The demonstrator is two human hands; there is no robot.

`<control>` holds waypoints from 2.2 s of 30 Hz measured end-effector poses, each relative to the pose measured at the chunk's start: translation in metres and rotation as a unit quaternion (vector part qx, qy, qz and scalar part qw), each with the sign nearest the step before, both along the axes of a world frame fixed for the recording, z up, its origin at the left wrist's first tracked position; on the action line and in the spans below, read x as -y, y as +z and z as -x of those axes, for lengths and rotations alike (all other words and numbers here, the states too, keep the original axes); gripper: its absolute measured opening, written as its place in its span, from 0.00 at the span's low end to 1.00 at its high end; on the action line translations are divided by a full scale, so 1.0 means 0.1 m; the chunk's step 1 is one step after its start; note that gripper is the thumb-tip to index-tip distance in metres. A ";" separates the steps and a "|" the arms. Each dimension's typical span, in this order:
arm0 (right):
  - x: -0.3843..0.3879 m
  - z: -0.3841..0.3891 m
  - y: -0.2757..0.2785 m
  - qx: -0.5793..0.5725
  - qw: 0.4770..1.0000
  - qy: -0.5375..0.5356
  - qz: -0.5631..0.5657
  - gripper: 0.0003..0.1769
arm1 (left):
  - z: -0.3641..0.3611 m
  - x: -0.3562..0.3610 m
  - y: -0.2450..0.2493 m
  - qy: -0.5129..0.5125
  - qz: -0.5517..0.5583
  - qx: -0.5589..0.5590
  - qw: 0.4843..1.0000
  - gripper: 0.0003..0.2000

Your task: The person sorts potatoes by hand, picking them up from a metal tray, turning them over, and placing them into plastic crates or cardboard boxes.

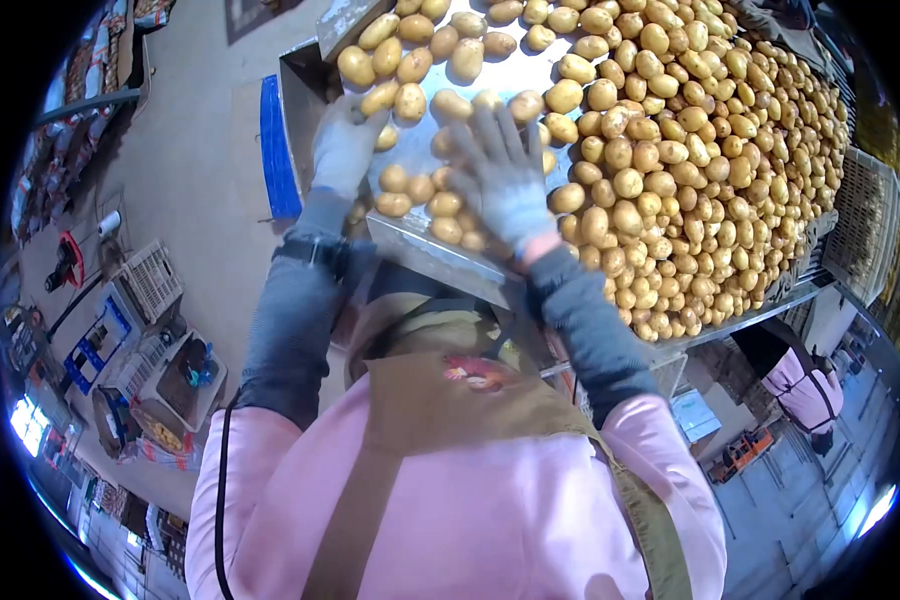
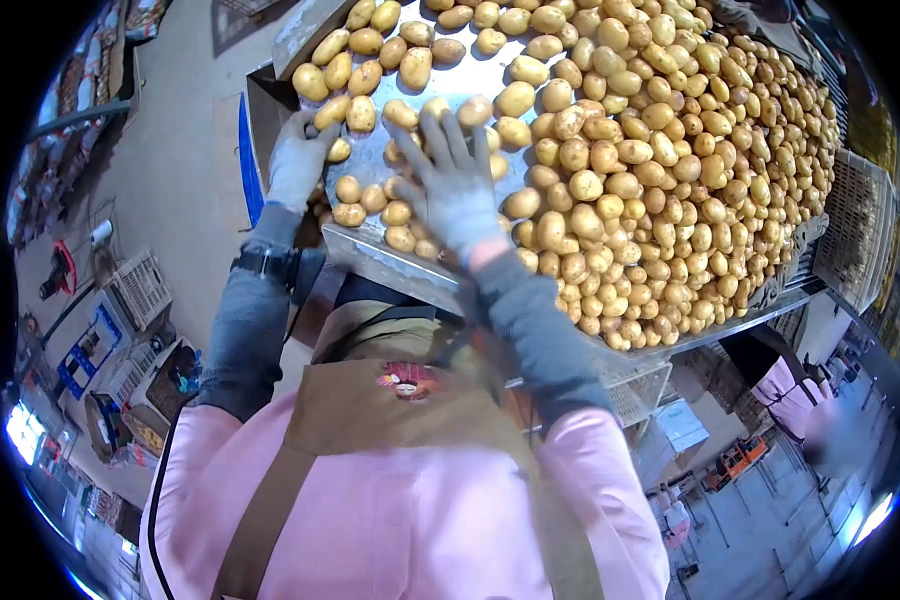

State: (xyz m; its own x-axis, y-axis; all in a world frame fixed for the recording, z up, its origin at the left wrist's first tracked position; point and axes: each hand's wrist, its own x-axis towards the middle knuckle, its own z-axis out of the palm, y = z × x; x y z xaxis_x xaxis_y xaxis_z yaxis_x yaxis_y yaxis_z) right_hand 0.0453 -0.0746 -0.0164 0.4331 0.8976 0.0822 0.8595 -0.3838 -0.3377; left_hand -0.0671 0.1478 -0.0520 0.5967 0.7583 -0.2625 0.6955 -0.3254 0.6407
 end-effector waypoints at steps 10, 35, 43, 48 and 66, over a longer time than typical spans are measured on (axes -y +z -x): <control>-1.03 -0.25 -0.09 0.066 0.996 -0.039 -0.047 0.27 | -0.25 0.00 0.05 -0.116 -0.228 0.120 0.959 0.24; -0.04 -0.11 0.09 0.042 0.995 -0.085 0.025 0.30 | -0.75 -0.55 0.07 -0.351 -0.215 -0.119 0.904 0.23; 0.41 0.72 0.34 -0.066 0.992 -0.085 0.064 0.31 | -0.16 -0.01 0.73 -0.054 0.380 0.174 0.907 0.25; -0.18 -0.01 -0.07 0.038 0.999 -0.012 0.010 0.29 | -0.07 0.38 1.11 -0.006 0.546 0.311 0.777 0.28; 1.23 0.88 0.67 -0.317 0.938 -0.106 -0.090 0.20 | 0.99 1.43 0.68 -0.330 -0.082 0.121 0.933 0.17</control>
